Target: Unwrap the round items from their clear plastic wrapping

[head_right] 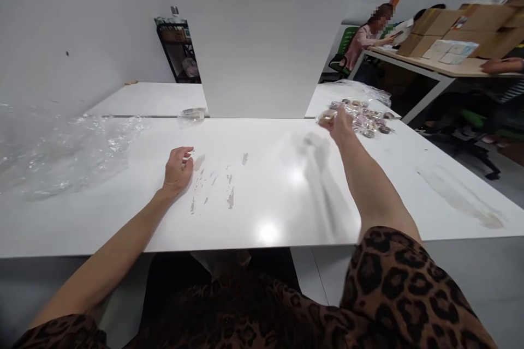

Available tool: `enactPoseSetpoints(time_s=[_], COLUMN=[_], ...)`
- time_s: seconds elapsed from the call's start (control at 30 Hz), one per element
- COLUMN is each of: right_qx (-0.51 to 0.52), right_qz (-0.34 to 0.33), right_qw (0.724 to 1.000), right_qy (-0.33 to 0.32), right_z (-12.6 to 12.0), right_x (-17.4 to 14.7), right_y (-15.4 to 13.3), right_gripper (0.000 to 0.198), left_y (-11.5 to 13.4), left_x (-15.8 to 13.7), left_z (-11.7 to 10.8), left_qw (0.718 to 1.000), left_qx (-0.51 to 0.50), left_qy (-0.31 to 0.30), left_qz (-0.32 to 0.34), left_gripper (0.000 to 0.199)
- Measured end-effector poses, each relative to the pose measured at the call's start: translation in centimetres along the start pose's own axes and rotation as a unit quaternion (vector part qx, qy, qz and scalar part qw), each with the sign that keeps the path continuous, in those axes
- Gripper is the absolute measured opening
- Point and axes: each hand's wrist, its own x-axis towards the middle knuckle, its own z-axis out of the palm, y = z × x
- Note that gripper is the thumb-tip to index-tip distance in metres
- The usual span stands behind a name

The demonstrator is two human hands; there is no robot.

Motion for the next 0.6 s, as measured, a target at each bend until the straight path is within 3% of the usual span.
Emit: enactPoseSetpoints(time_s=[0.1, 0.2, 0.3, 0.4, 0.5, 0.6], right_qx=[0.01, 0.004, -0.009, -0.035, -0.069, -0.107], right_qz=[0.081, 0.125, 0.122, 0.067, 0.011, -0.04], right_qw=[0.993, 0.989, 0.992, 0.996, 0.99, 0.977], right_qy=[0.082, 0.081, 0.042, -0.041, -0.119, -0.181], right_z=[1.8, 3.9, 5.4, 7.0, 9.9, 14.0], right_x=[2.6, -0.8, -6.7, -11.1, -12.5, -11.6], right_y=[0.6, 3.0, 5.0, 4.7, 2.8, 1.2], right_gripper=[0.042, 0.033, 0.027, 0.031, 0.036, 0.037], left_y=[-0.2, -0.4, -0.5, -0.6, -0.6, -0.4], left_x=[-0.2, -0.4, -0.3, -0.2, -0.3, -0.4], left_z=[-0.1, 0.0, 0.4, 0.8, 1.1, 1.1], left_qw=[1.0, 1.0, 1.0, 0.999, 1.0, 1.0], left_qx=[0.004, 0.008, 0.012, 0.006, 0.006, 0.011], left_qy=[0.008, -0.006, -0.022, -0.031, -0.028, -0.027], left_qz=[-0.01, -0.006, -0.003, -0.006, -0.009, -0.006], left_gripper=[0.036, 0.036, 0.036, 0.035, 0.035, 0.036])
